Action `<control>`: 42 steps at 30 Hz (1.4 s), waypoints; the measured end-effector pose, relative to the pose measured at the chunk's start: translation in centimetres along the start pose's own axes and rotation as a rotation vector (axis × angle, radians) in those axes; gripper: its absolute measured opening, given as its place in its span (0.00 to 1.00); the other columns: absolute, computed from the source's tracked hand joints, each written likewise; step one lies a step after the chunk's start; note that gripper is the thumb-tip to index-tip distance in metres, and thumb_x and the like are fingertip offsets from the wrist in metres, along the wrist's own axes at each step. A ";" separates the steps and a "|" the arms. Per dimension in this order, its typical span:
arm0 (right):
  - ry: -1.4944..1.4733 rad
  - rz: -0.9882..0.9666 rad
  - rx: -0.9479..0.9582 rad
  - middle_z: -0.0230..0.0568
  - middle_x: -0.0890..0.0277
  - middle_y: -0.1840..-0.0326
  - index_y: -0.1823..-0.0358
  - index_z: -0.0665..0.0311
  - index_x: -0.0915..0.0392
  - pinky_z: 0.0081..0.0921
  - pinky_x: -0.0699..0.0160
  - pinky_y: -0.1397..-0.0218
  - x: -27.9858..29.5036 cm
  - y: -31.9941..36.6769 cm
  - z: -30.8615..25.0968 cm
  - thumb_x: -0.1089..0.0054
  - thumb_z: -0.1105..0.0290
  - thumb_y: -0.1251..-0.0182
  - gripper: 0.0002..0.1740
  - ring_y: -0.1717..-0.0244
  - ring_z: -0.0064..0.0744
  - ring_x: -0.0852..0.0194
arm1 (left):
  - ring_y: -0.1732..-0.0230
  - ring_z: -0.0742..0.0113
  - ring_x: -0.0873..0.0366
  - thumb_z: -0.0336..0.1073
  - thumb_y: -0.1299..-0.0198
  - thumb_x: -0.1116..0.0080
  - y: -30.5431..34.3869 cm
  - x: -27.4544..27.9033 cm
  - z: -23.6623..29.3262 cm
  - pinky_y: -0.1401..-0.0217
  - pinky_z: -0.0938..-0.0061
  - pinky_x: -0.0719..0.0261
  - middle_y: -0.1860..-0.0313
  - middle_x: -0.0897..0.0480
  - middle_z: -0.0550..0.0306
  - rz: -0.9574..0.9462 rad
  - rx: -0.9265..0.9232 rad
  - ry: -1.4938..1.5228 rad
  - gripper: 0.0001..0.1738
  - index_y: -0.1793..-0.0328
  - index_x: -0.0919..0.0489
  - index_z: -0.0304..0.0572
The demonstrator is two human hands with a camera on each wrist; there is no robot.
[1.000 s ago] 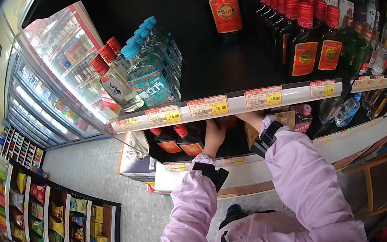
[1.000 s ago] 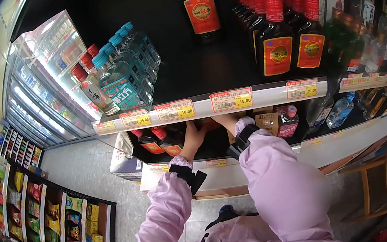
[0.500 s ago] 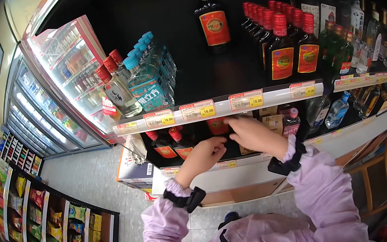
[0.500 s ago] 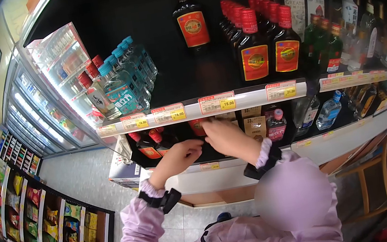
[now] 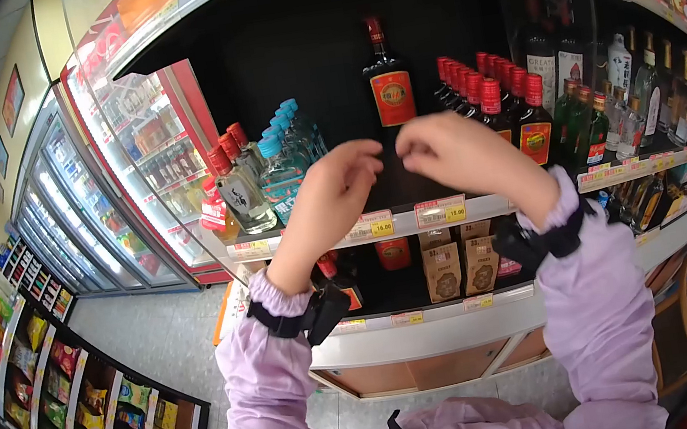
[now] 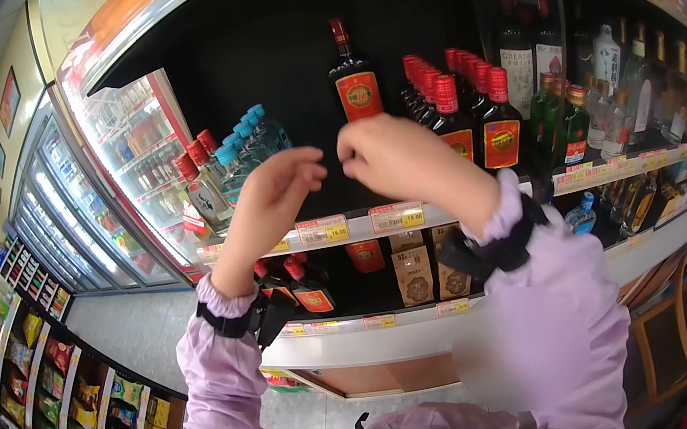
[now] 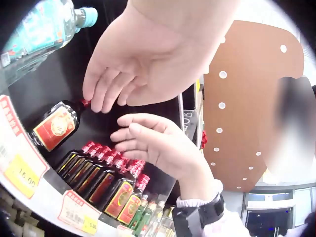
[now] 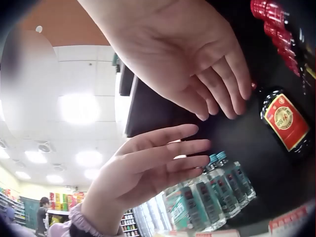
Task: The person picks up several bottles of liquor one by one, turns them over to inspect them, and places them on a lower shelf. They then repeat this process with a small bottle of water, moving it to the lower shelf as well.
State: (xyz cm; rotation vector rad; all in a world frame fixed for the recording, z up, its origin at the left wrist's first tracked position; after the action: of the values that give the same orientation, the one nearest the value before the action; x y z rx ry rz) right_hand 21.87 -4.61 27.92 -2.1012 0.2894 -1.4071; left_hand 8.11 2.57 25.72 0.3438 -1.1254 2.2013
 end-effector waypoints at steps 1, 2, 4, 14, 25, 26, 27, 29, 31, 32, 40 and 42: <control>0.013 0.085 -0.019 0.45 0.22 0.72 0.63 0.68 0.24 0.28 0.25 0.65 0.4 -1.4 0.6 0.42 0.71 0.46 0.10 0.69 0.38 0.22 | 0.63 0.65 0.20 0.23 0.43 0.52 -1.0 -0.1 -0.7 0.60 0.77 0.24 0.63 0.20 0.48 0.001 -0.010 0.000 0.14 0.50 0.27 0.31; 0.033 0.119 -0.044 0.46 0.22 0.70 0.62 0.70 0.25 0.29 0.25 0.64 0.6 -3.1 1.4 0.42 0.72 0.45 0.11 0.67 0.39 0.21 | 0.58 0.66 0.22 0.22 0.43 0.54 -1.9 0.1 -1.6 0.55 0.78 0.26 0.57 0.21 0.47 0.062 -0.013 0.000 0.17 0.46 0.30 0.31; 0.074 0.236 -0.102 0.51 0.23 0.65 0.60 0.71 0.27 0.35 0.25 0.58 0.5 -6.6 3.8 0.41 0.70 0.47 0.14 0.61 0.46 0.23 | 0.51 0.66 0.25 0.20 0.43 0.57 -3.2 0.3 -3.1 0.48 0.78 0.28 0.48 0.25 0.46 0.190 -0.035 -0.016 0.22 0.40 0.35 0.30; 0.079 0.657 -0.521 0.58 0.29 0.55 0.55 0.71 0.35 0.41 0.26 0.50 -0.8 -14.1 11.8 0.34 0.67 0.50 0.25 0.53 0.56 0.28 | 0.34 0.57 0.39 0.14 0.45 0.60 -3.7 -2.3 -11.7 0.35 0.70 0.38 0.32 0.41 0.46 0.283 0.249 0.384 0.35 0.29 0.50 0.39; 0.009 0.860 -0.570 0.56 0.27 0.57 0.54 0.70 0.35 0.40 0.25 0.52 -2.6 -18.9 15.8 0.29 0.61 0.56 0.32 0.57 0.53 0.25 | 0.30 0.54 0.47 0.14 0.47 0.63 -2.0 -2.6 -10.5 0.30 0.66 0.44 0.29 0.49 0.43 0.218 0.298 0.494 0.38 0.28 0.55 0.37; 0.057 0.858 -0.610 0.55 0.27 0.58 0.55 0.70 0.34 0.40 0.25 0.52 -2.9 -18.8 16.0 0.28 0.61 0.56 0.32 0.58 0.52 0.25 | 0.30 0.55 0.47 0.14 0.47 0.63 -1.8 -2.6 -10.8 0.30 0.67 0.44 0.29 0.49 0.44 0.213 0.295 0.494 0.38 0.28 0.55 0.38; 0.055 0.854 -0.615 0.55 0.27 0.58 0.55 0.70 0.34 0.40 0.25 0.52 -3.0 -18.8 16.1 0.28 0.61 0.56 0.32 0.58 0.52 0.25 | 0.30 0.55 0.47 0.14 0.47 0.63 -1.6 -2.6 -10.9 0.30 0.67 0.44 0.29 0.49 0.44 0.212 0.303 0.493 0.38 0.28 0.55 0.38; 0.175 0.820 -0.641 0.52 0.27 0.58 0.57 0.70 0.33 0.40 0.26 0.52 -3.3 -18.9 16.0 0.29 0.60 0.55 0.29 0.59 0.50 0.25 | 0.30 0.55 0.47 0.15 0.46 0.63 -1.2 -2.5 -10.8 0.31 0.67 0.44 0.29 0.48 0.44 0.209 0.284 0.450 0.37 0.28 0.55 0.38; 0.201 0.825 -0.635 0.52 0.27 0.59 0.57 0.70 0.33 0.40 0.27 0.52 -3.4 -18.7 15.5 0.31 0.61 0.54 0.28 0.58 0.50 0.25 | 0.30 0.55 0.46 0.15 0.46 0.62 -1.1 -2.6 -11.4 0.31 0.67 0.44 0.29 0.48 0.44 0.206 0.273 0.444 0.37 0.28 0.55 0.38; 0.229 0.837 -0.624 0.52 0.26 0.59 0.58 0.70 0.33 0.40 0.27 0.52 -3.4 -18.6 15.1 0.32 0.62 0.52 0.26 0.58 0.49 0.25 | 0.30 0.55 0.46 0.15 0.45 0.62 -1.0 -2.7 -11.5 0.31 0.67 0.43 0.29 0.48 0.44 0.202 0.253 0.437 0.37 0.28 0.55 0.38; 0.121 0.742 -0.563 0.53 0.23 0.62 0.59 0.71 0.34 0.43 0.32 0.51 -3.2 -16.9 12.4 0.37 0.65 0.47 0.22 0.56 0.51 0.25 | 0.31 0.55 0.43 0.15 0.46 0.60 -2.0 -4.0 -11.1 0.33 0.69 0.41 0.30 0.45 0.42 0.204 0.349 0.462 0.38 0.28 0.54 0.36; 0.124 0.749 -0.541 0.54 0.24 0.62 0.59 0.71 0.35 0.43 0.32 0.51 -3.1 -15.9 11.4 0.37 0.65 0.47 0.21 0.56 0.52 0.25 | 0.31 0.54 0.43 0.15 0.47 0.60 -2.5 -4.2 -11.6 0.33 0.69 0.41 0.30 0.45 0.42 0.222 0.355 0.446 0.37 0.28 0.54 0.36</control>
State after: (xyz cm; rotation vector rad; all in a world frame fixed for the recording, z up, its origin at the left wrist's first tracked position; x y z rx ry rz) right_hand 28.61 13.69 31.63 -1.9448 1.4695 -1.0525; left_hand 13.54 11.15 18.25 -0.1348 -0.5519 2.5060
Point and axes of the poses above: each hand's wrist, its own y-axis away from the middle knuckle, its own x-axis out of the back of the hand, z = x × y, the point moved 5 cm from there along -y, towards the middle knuckle
